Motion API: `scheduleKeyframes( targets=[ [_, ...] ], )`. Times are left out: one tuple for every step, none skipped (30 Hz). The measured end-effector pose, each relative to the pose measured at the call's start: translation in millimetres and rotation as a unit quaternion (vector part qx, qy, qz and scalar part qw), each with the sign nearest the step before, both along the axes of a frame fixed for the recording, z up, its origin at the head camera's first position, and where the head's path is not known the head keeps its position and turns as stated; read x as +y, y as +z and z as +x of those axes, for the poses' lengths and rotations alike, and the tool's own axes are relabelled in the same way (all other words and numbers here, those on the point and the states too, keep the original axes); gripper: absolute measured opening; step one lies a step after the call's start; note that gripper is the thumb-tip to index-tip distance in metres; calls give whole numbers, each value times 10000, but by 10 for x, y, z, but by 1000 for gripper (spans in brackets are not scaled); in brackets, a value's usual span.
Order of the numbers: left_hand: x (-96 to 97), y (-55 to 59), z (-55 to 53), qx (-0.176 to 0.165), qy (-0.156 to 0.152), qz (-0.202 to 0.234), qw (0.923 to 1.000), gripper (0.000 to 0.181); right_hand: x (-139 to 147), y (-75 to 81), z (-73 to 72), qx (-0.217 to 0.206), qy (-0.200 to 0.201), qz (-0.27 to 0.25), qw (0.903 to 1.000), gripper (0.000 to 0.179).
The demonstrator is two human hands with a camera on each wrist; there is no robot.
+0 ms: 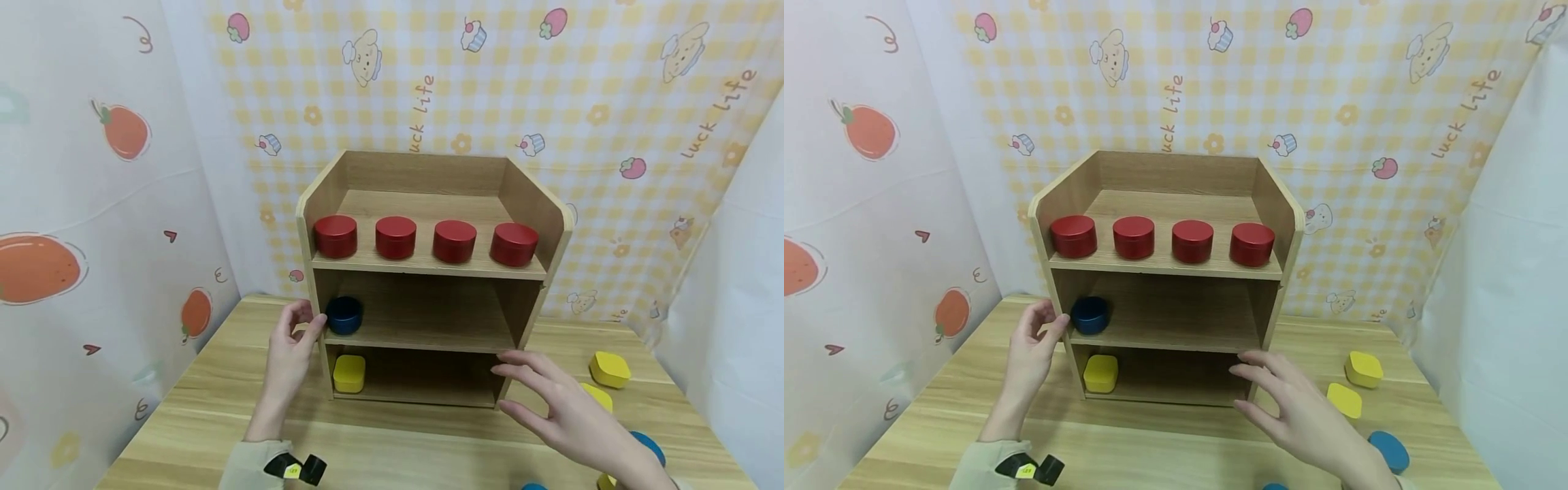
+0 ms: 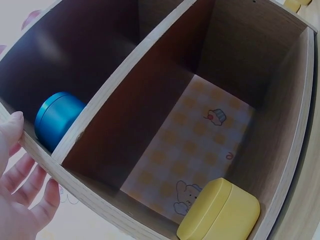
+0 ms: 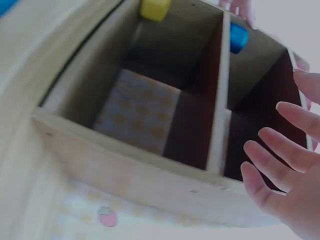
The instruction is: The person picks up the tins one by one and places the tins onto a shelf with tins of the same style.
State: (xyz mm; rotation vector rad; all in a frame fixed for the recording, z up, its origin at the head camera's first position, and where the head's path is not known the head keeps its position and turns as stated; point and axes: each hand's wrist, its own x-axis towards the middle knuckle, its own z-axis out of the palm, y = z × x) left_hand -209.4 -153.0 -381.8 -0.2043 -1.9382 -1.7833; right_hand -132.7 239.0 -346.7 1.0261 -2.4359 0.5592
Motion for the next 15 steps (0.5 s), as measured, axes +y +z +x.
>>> scheduleKeyframes(
  targets=[
    [-3, -1, -1, -12, 16, -6, 10000, 31, 15, -36, 4, -38, 17, -56, 10000, 49],
    [-6, -1, 2, -24, 31, -8, 10000, 31, 28, -70, 8, -69, 27, -100, 9999, 49],
    [-8, -1, 2, -30, 42, -6, 10000, 31, 40, -102, 12, -111, 68, -149, 9998, 49],
    [-11, -1, 2, -31, 47, 1, 10000, 31, 52, -130, 18, -185, 88, -170, 9996, 49],
    [-13, 0, 3, -28, 53, 8, 10000, 31, 59, -159, 24, -238, 117, -198, 9995, 49],
    [-15, 2, 3, -16, 52, 11, 10000, 31, 65, -188, 30, -282, 153, -220, 9992, 49],
    [-16, 3, 3, 5, 45, 21, 10000, 30, 71, -216, 36, -345, 181, -227, 9990, 48],
    [-16, 4, 3, 23, 41, 25, 10000, 30, 79, -243, 45, -406, 163, -182, 9989, 47],
    [-17, 2, -2, 44, 35, 28, 10000, 29, 86, -269, 55, -481, 154, -146, 9986, 46],
    [-16, 3, -3, 65, 18, 31, 10000, 29, 94, -296, 66, -556, 167, -118, 9982, 45],
    [-15, 3, -4, 84, -3, 34, 10000, 28, 103, -326, 75, -578, 181, -90, 9981, 44],
    [-14, 2, -7, 91, -18, 24, 10000, 28, 114, -355, 86, -629, 210, -64, 9978, 42],
    [-12, 2, -9, 88, -34, 12, 10000, 28, 126, -384, 98, -722, 214, -30, 9972, 41],
    [-11, 3, -9, 80, -48, 0, 10000, 28, 138, -416, 109, -792, 251, -5, 9965, 40],
    [-10, 5, -8, 67, -59, -4, 10000, 28, 148, -449, 112, -869, 373, -17, 9955, 40]
  ],
)
